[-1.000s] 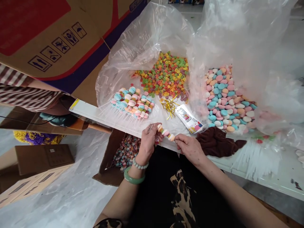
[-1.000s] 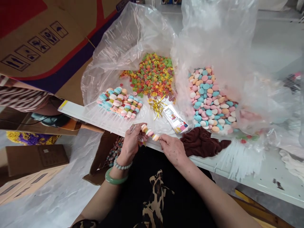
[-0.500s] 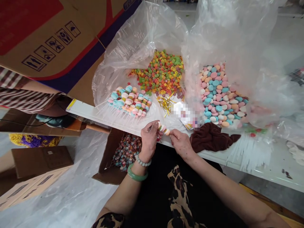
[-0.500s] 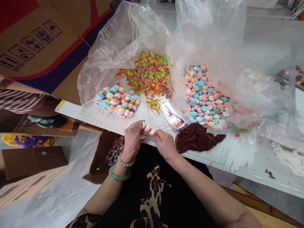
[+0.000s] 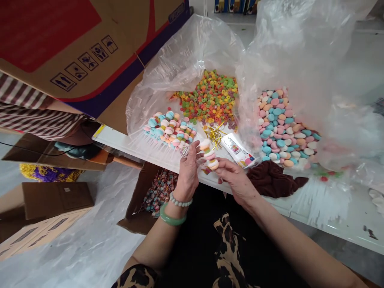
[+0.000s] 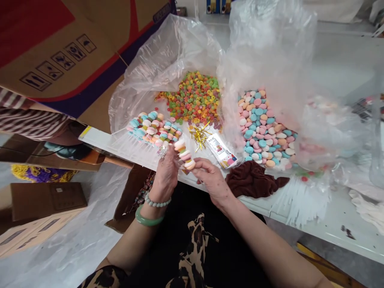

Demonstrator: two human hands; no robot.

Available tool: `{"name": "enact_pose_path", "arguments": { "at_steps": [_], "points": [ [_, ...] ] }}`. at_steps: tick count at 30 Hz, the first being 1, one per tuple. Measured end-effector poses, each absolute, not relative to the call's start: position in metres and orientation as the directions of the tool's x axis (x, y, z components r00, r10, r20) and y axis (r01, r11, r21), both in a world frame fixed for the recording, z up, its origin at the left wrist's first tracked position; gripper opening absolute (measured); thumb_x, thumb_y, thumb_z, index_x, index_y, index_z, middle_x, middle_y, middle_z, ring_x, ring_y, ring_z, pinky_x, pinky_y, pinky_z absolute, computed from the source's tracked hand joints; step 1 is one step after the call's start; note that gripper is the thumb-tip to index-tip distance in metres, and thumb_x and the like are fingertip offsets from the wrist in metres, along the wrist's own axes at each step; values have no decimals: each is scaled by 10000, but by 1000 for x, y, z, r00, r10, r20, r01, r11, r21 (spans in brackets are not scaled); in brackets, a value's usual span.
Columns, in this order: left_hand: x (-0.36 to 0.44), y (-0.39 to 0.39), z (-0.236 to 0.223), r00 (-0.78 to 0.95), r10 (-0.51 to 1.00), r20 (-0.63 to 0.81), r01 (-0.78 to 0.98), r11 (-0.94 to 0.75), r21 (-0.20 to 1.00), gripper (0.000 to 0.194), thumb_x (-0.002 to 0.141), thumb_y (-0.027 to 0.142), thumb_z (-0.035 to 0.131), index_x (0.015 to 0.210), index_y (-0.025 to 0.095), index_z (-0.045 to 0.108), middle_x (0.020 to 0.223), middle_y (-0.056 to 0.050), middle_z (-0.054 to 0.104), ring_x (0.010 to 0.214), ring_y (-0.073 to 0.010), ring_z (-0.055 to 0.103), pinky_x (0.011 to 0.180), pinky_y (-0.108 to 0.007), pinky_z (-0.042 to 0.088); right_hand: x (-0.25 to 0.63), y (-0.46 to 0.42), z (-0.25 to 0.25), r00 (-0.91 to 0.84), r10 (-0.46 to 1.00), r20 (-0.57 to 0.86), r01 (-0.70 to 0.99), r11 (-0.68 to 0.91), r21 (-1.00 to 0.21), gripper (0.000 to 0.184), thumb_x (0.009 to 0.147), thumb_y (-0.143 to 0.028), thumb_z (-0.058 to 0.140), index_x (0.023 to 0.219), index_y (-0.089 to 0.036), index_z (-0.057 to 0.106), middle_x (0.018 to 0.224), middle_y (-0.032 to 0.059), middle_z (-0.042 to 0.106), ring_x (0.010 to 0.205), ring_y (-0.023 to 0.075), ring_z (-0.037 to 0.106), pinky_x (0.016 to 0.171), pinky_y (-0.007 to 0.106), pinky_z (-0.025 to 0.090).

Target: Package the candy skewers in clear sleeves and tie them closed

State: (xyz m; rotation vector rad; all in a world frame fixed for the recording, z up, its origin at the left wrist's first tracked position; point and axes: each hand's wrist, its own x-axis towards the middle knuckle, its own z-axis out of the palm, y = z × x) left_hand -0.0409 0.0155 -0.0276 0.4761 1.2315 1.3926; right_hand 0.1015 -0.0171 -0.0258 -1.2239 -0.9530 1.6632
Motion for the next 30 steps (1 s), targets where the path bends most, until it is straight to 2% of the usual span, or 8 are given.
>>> {"name": "enact_pose_path", "arguments": {
  "at_steps": [2,4,7,10,14,19,23,30],
  "points": [
    [-31,15,-24,-296,885,-360,-439,209,874,374,828,439,629,1095,179,663,1069,-91,679,848,-164,660,695,-252,515,91,-18,-26,-167,933,-318,-181,-346,-921,159,698,-358,682,757,-212,707,1145,42,657,846,165,558,582,222,432],
    [-25,15,-21,-237,877,-417,-479,268,836,368,831,434,626,1083,167,652,991,-85,685,796,-160,656,655,-244,512,87,-16,-31,-112,932,-345,-195,-361,-912,160,683,-357,674,734,-208,698,914,32,684,756,151,534,564,219,397],
    [-27,15,-21,-57,844,-533,-563,413,716,465,853,568,568,1052,154,635,916,-92,685,738,-169,658,606,-265,529,93,-9,-40,-6,932,-362,-260,-351,-900,158,628,-346,688,676,-196,670,665,-6,613,628,124,468,548,228,355],
    [-31,11,-25,37,812,-582,-542,506,671,497,782,604,655,984,151,629,882,-82,679,693,-171,660,563,-280,543,105,-3,-44,72,931,-357,-290,-323,-901,162,608,-342,691,666,-193,659,668,-12,614,599,115,446,546,240,341],
    [-27,4,-28,82,793,-604,-411,579,704,411,639,404,844,856,114,648,760,-58,668,592,-148,650,518,-242,520,112,-2,-44,90,936,-340,-234,-312,-921,160,606,-346,679,654,-198,646,630,-22,583,572,114,417,526,244,321],
    [-16,1,-30,52,775,-629,-374,599,708,383,668,452,810,745,115,644,632,-41,637,533,-142,632,460,-218,472,115,-4,-40,72,958,-277,-167,-263,-950,173,666,-380,660,694,-210,662,630,-24,566,598,121,419,539,239,330],
    [-15,3,-31,43,822,-568,-399,535,745,442,653,528,797,753,122,652,640,-34,642,536,-135,622,466,-221,468,119,-3,-38,37,960,-276,-218,-262,-940,188,663,-392,679,669,-206,654,630,-19,567,610,125,439,543,239,349],
    [-19,3,-35,112,862,-495,-464,486,741,388,618,403,842,797,101,678,750,-61,685,604,-149,655,534,-243,512,132,1,-33,-9,949,-314,-330,-299,-895,165,642,-340,729,728,-201,706,758,5,648,675,127,499,546,225,378]
  ]
}}
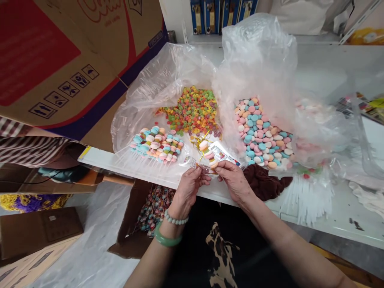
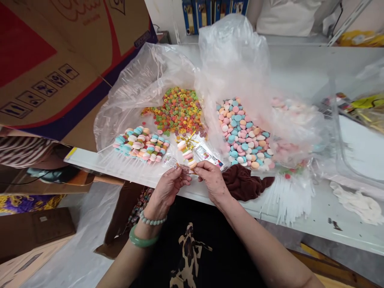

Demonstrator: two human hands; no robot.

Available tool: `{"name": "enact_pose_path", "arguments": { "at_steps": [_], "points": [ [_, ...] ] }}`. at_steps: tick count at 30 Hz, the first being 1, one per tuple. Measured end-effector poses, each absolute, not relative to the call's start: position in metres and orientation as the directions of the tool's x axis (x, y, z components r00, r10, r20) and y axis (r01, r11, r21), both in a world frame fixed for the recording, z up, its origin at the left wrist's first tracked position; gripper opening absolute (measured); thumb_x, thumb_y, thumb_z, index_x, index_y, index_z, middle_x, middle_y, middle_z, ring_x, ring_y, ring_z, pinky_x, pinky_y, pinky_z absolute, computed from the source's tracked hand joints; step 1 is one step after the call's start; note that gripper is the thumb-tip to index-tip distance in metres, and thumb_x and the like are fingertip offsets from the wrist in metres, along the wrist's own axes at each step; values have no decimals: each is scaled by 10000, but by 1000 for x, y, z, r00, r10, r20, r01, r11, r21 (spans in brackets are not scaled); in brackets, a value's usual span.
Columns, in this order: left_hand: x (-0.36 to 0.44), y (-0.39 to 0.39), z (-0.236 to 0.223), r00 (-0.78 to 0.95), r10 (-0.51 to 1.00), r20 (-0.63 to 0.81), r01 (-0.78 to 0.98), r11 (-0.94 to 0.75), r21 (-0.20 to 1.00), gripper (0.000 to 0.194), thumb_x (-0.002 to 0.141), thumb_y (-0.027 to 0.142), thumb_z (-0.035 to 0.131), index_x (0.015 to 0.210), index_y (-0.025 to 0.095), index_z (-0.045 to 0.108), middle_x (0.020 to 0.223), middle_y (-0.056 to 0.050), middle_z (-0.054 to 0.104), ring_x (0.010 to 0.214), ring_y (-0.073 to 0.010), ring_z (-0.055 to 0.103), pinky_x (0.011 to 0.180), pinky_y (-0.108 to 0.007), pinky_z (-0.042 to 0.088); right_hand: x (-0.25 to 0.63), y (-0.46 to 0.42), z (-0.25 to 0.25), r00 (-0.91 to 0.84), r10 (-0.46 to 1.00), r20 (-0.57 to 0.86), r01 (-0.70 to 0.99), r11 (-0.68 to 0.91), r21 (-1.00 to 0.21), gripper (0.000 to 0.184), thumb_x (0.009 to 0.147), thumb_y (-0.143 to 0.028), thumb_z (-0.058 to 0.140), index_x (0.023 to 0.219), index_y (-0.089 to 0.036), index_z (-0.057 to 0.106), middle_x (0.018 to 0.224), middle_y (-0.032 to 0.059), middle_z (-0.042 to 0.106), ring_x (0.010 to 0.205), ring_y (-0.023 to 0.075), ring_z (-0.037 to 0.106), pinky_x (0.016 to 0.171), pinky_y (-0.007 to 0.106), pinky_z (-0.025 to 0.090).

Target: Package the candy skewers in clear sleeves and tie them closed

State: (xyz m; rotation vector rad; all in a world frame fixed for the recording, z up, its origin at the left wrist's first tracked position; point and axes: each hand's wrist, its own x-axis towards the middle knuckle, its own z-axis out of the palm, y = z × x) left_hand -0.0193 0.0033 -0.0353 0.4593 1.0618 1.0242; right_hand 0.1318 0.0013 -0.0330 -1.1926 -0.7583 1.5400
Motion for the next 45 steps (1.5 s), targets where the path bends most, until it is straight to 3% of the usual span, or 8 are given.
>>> {"name": "enact_pose_path", "arguments": {
  "at_steps": [4,9,12,17,23,31,39,45],
  "points": [
    [-18,2,-38,26,863,-504,-493,449,745,382,654,434,819,776,109,659,708,-44,669,557,-127,629,489,-225,480,129,-1,-28,-100,938,-332,-317,-346,-883,187,640,-357,738,745,-205,717,838,15,678,662,121,504,501,218,357],
    [-14,-2,-38,43,858,-512,-521,457,721,432,656,505,808,789,126,650,664,-7,639,530,-106,604,478,-210,465,117,-2,-31,-45,927,-372,-302,-367,-880,184,621,-361,731,666,-192,675,654,-14,606,553,98,437,458,215,300],
    [-14,-3,-39,105,846,-523,-507,498,703,429,642,452,832,867,123,673,721,-19,667,565,-125,632,509,-234,503,114,0,-30,-52,925,-376,-287,-375,-882,179,620,-350,726,657,-186,664,628,-23,584,536,91,413,450,217,270],
    [-22,4,-39,43,793,-608,-582,515,630,233,722,290,796,777,131,636,639,0,643,525,-103,614,503,-208,503,125,7,-24,0,933,-360,-278,-346,-896,174,620,-340,721,674,-187,658,613,-31,558,533,87,393,440,206,252],
    [-37,18,-30,5,704,-711,-728,490,479,184,855,309,684,769,165,609,584,7,617,512,-120,615,476,-213,493,151,-11,-32,86,967,-240,-131,-227,-965,133,744,-317,682,741,-187,657,602,-30,513,540,99,401,471,228,277],
    [-43,20,-25,28,714,-699,-793,442,420,257,845,386,686,722,188,577,636,3,673,551,-168,653,512,-276,522,151,-33,-28,108,992,72,171,53,-984,132,849,-293,616,755,-210,655,723,-8,594,683,145,527,654,268,414],
    [-35,19,-18,3,702,-712,-786,442,432,298,865,409,655,708,173,562,619,-19,690,497,-162,630,506,-284,517,152,-34,-32,65,936,346,432,286,-855,127,911,-184,567,816,-217,645,786,4,647,738,145,594,714,257,459],
    [-36,18,-24,-67,798,-599,-707,386,593,337,737,428,785,683,161,587,631,-41,709,514,-166,656,519,-263,499,156,-36,-34,-41,870,492,661,393,-639,142,925,-131,531,899,-194,655,824,52,637,785,177,600,728,284,472]
  ]
}}
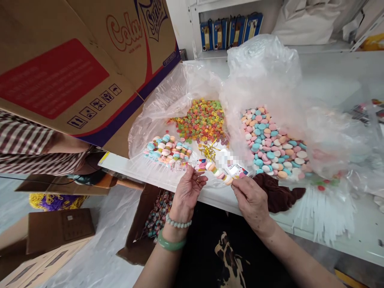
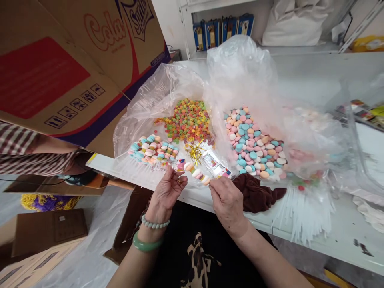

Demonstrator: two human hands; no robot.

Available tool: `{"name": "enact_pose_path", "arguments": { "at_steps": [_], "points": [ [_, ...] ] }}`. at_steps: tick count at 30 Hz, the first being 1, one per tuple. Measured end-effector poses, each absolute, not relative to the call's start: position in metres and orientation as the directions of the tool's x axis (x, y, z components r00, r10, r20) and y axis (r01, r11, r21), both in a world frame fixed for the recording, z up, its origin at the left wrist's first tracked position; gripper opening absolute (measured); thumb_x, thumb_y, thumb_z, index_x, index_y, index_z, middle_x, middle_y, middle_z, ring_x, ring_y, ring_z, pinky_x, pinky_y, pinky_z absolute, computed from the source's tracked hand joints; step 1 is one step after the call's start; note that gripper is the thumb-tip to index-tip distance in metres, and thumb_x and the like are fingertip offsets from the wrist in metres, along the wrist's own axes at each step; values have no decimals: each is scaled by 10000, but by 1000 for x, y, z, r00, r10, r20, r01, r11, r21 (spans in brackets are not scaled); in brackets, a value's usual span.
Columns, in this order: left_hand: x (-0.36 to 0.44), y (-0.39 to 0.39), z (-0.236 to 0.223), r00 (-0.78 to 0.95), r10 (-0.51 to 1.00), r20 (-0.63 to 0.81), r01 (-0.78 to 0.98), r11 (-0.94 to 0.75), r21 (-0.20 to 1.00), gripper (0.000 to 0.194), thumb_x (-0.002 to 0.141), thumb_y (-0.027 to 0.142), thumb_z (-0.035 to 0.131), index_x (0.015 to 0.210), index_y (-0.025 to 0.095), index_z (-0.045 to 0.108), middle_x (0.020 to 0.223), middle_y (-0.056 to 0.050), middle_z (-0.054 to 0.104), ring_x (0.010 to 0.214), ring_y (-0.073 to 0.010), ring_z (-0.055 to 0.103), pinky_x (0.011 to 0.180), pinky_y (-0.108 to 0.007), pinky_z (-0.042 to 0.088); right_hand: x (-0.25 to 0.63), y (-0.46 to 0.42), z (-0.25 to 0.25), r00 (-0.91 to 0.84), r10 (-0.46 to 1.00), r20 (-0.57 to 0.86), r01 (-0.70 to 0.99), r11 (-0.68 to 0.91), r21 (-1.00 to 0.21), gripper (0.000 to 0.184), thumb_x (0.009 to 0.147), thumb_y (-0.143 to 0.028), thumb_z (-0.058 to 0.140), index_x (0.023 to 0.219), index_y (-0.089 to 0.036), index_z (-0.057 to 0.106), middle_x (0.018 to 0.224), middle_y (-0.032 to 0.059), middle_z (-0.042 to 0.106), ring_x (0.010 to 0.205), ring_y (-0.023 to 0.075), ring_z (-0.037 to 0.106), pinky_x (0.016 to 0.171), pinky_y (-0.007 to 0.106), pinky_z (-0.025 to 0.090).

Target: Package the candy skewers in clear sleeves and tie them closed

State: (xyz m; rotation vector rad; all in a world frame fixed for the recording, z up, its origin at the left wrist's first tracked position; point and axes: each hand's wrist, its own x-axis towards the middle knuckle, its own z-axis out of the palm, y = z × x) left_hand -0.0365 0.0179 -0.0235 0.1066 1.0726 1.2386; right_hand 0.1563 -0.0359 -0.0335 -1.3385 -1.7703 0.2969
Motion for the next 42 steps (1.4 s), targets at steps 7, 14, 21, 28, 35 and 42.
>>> {"name": "enact_pose_path", "arguments": {
  "at_steps": [7,14,21,28,35,42],
  "points": [
    [-46,19,-31,-181,909,-376,-527,233,817,375,603,446,855,696,135,667,593,-35,693,560,-171,677,600,-270,493,162,-37,-20,-269,756,597,817,507,-274,207,896,-54,510,940,-168,677,799,73,643,752,199,533,695,318,434],
    [-64,25,-33,-123,942,-313,-428,234,873,365,623,457,833,629,141,651,561,-11,651,500,-137,617,578,-277,497,164,-33,-21,-193,894,405,599,434,-673,177,928,-158,507,883,-194,675,808,49,630,770,171,571,714,291,439],
    [-70,22,-34,-23,933,-360,-400,321,858,410,647,505,815,586,156,609,524,8,605,511,-142,625,589,-275,513,160,-24,-20,-241,896,-372,131,-349,-928,148,770,-323,648,717,-185,655,583,-29,480,512,88,383,489,237,265],
    [-69,19,-45,-10,933,-360,-476,313,822,353,685,472,803,755,135,723,707,-45,706,621,-142,643,625,-271,525,152,-24,-28,-400,681,-614,-167,-713,-681,270,604,-342,775,712,-152,616,553,-52,446,460,42,277,446,216,112],
    [-66,15,-44,62,939,-339,-437,331,836,381,723,507,762,790,132,746,715,-65,710,633,-151,642,654,-281,528,143,-26,-36,-172,857,-485,4,-492,-871,215,686,-367,684,683,-167,606,552,-53,427,479,66,283,454,222,176],
    [-44,9,-48,56,930,-363,-518,338,786,283,657,383,841,730,134,728,723,-35,697,672,-130,635,717,-270,508,139,-36,-44,-88,969,231,562,240,-792,180,905,-213,502,783,-197,634,732,33,602,718,172,542,692,297,424]
  ]
}}
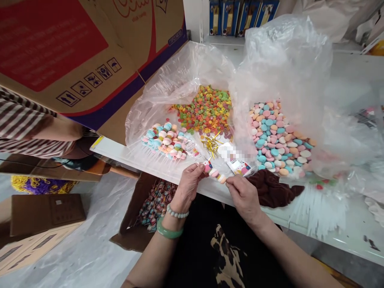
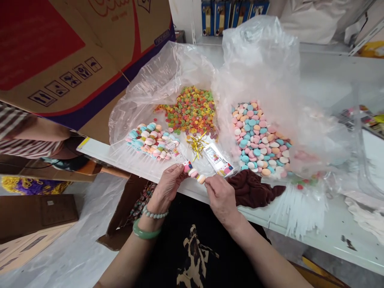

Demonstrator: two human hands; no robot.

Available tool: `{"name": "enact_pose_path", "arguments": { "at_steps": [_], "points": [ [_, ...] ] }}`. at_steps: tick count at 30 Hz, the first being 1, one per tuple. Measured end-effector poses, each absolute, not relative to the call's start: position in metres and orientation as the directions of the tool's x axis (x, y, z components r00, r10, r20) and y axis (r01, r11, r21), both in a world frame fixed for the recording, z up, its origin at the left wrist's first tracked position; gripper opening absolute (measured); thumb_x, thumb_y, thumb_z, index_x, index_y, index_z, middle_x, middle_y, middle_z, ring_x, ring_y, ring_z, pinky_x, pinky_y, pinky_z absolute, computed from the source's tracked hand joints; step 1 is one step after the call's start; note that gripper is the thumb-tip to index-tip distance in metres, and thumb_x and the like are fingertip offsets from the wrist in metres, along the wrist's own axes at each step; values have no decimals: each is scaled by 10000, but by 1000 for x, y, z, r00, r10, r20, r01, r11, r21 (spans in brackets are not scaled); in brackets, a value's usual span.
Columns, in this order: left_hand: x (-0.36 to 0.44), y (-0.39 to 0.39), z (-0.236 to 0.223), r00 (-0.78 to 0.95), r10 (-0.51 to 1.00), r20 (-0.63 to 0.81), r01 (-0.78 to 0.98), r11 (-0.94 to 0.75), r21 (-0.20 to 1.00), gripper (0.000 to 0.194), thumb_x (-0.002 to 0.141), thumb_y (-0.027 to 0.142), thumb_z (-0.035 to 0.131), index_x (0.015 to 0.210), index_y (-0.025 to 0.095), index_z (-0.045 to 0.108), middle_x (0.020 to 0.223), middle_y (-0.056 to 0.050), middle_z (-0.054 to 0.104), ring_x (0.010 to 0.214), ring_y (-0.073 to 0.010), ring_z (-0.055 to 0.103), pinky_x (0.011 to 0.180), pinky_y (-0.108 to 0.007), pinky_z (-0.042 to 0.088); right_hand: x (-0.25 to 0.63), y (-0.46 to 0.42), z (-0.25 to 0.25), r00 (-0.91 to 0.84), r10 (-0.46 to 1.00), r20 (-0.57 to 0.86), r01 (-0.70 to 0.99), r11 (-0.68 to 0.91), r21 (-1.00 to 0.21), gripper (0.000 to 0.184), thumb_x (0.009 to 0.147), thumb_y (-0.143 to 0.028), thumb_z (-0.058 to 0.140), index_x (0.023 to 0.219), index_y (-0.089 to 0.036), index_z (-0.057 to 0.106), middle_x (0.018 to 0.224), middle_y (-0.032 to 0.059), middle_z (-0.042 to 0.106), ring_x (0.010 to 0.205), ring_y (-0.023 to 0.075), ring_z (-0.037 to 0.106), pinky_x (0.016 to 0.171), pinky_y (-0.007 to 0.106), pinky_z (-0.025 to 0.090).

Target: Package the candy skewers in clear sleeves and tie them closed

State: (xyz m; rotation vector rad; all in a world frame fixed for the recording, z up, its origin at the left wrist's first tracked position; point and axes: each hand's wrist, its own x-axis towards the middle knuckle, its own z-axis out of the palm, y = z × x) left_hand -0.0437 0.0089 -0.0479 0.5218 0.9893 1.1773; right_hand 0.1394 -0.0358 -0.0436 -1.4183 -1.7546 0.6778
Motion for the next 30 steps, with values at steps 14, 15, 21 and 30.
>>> {"name": "enact_pose_path", "arguments": {
  "at_steps": [14,15,21,30],
  "points": [
    [-43,10,-39,143,902,-408,-571,411,710,430,660,331,852,1026,173,691,924,-69,736,830,-194,708,814,-338,554,139,-25,-55,-34,991,129,388,132,-912,145,855,-260,552,754,-206,641,711,0,620,670,155,564,661,275,436],
    [-47,14,-36,113,908,-402,-591,387,708,437,681,360,836,1047,177,685,931,-69,733,834,-190,706,808,-335,560,139,-25,-53,-39,992,120,380,125,-916,146,847,-265,556,748,-208,646,714,1,626,666,155,561,661,277,435],
    [-41,25,-36,47,905,-422,-616,359,701,345,744,416,766,949,147,696,987,-104,720,871,-249,714,742,-371,587,136,-24,-50,-20,1000,22,316,27,-948,144,791,-298,580,715,-208,662,697,3,616,671,156,532,657,284,414],
    [-11,7,-47,22,916,-401,-625,326,710,378,673,472,808,836,154,685,849,-72,716,869,-241,713,760,-330,558,132,-24,-51,-346,723,-598,-318,-690,-650,215,597,-281,727,690,-176,564,533,-68,421,449,52,248,418,200,111]
  ]
}}
